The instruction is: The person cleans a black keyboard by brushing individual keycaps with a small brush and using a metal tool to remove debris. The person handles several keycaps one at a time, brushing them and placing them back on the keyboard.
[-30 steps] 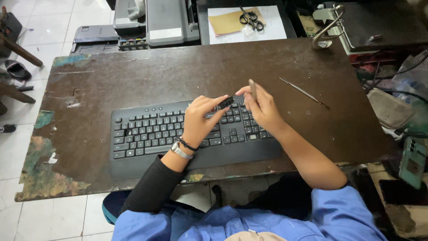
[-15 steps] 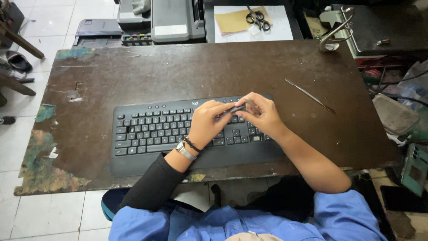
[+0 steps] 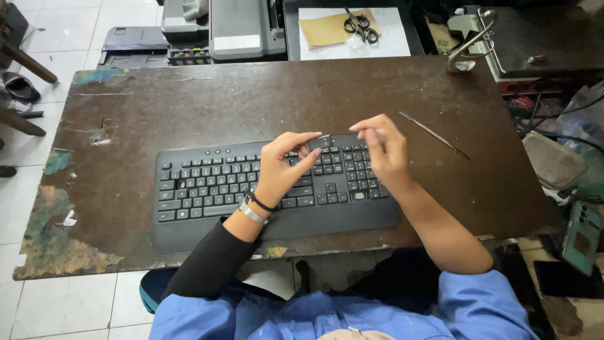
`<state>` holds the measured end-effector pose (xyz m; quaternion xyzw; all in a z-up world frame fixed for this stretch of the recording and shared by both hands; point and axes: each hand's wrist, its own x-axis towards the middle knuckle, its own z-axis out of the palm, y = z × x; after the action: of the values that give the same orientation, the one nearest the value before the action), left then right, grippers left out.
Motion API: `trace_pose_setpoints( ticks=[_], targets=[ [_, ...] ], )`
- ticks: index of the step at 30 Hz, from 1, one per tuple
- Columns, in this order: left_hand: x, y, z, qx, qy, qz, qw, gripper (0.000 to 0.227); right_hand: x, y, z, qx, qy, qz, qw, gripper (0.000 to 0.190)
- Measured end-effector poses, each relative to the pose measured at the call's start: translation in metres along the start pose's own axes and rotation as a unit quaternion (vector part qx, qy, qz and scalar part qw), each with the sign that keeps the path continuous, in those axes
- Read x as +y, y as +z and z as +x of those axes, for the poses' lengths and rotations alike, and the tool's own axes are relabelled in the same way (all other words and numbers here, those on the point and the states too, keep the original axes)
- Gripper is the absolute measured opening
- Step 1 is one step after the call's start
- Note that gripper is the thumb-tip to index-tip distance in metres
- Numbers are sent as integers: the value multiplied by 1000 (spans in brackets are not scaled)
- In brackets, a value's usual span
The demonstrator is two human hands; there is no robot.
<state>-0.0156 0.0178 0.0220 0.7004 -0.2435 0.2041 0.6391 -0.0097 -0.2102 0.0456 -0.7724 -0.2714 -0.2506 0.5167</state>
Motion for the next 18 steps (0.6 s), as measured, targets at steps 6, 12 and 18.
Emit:
trace_pose_setpoints(
  ticks=[6, 12, 18],
  targets=[
    [-10, 2, -1, 3, -23, -47, 999, 31, 1, -2, -2, 17, -11, -4, 1000, 58],
    [1, 6, 0, -6, 28, 47, 998, 33, 5, -2, -14, 56, -117, -42, 991, 44],
    [-1, 10, -4, -41, 29, 40, 998, 34, -5, 17, -21, -5, -101, -9, 995, 32]
  ],
)
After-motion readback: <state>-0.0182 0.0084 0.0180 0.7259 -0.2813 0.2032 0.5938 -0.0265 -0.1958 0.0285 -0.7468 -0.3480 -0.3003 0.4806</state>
